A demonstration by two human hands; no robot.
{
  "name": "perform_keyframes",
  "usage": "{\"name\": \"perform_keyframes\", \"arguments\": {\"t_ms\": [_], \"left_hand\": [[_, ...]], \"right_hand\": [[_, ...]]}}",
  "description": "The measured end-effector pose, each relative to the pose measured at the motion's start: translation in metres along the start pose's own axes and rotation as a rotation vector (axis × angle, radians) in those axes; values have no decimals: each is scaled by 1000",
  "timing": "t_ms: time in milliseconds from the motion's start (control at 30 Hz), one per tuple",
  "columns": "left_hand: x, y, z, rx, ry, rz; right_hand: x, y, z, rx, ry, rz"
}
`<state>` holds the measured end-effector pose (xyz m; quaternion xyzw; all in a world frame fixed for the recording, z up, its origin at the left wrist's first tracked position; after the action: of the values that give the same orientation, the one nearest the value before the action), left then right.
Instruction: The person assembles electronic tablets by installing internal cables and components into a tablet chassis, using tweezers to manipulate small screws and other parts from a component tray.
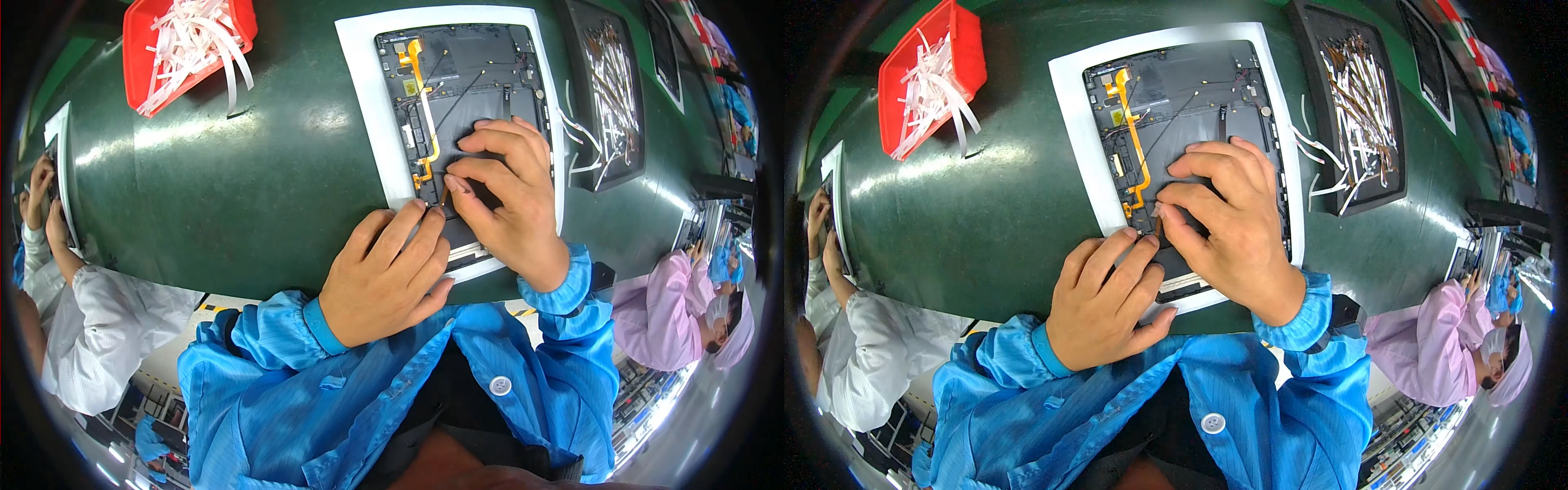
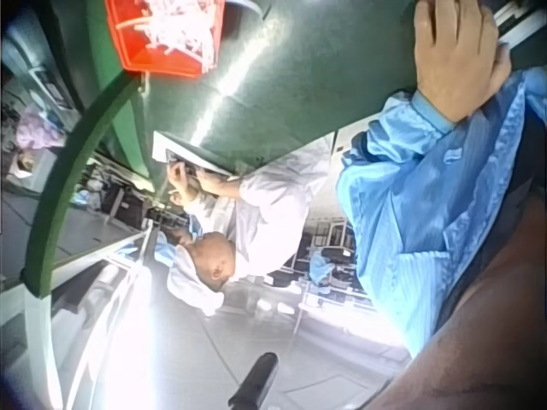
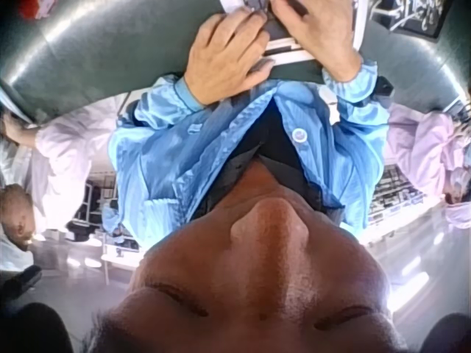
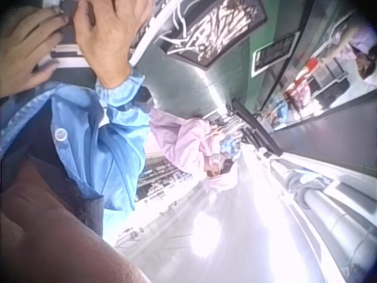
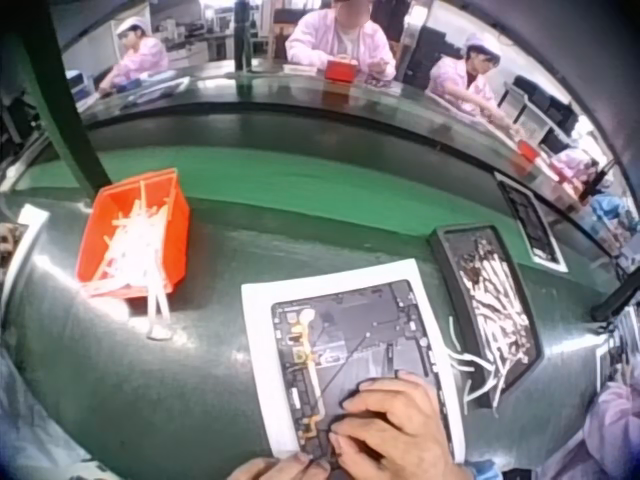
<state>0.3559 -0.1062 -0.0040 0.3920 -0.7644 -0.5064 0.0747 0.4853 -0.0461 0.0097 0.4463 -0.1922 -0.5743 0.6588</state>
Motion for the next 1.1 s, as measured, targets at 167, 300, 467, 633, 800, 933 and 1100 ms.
{"name": "perform_keyframes", "arguments": {"t_ms": [167, 300, 467, 633, 800, 933, 1100], "left_hand": [[0, -1, -2, -7, 4, 12], [0, -3, -2, -15, 10, 18], [0, -4, -3, -14, 8, 11], [1, -3, -2, 5, 19, 4], [0, -3, -2, 13, 27, 18], [-1, -2, -5, -2, 17, 32], [-1, 0, -4, 62, 29, 52]], "right_hand": [[2, -1, -1, -3, 8, -26], [3, -1, -1, 5, 18, -23], [3, 0, -2, 12, 19, -32], [1, 1, 4, -6, 9, 52], [3, -1, 0, -5, 3, 67], [2, 3, 0, -12, -8, 8], [-9, 6, -8, 47, -36, -114]]}}
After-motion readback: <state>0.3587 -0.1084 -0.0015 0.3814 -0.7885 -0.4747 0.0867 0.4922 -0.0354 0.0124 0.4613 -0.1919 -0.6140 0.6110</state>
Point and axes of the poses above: each hand's wrist, its own x-axis away from the middle knuckle, its own y-axis out of the back of the hand, z = x × y, the point moved 9 cm from there along -x, towards the middle knuckle, and after that the axes turned 2 degrees about -y, right-handed, at the moved point
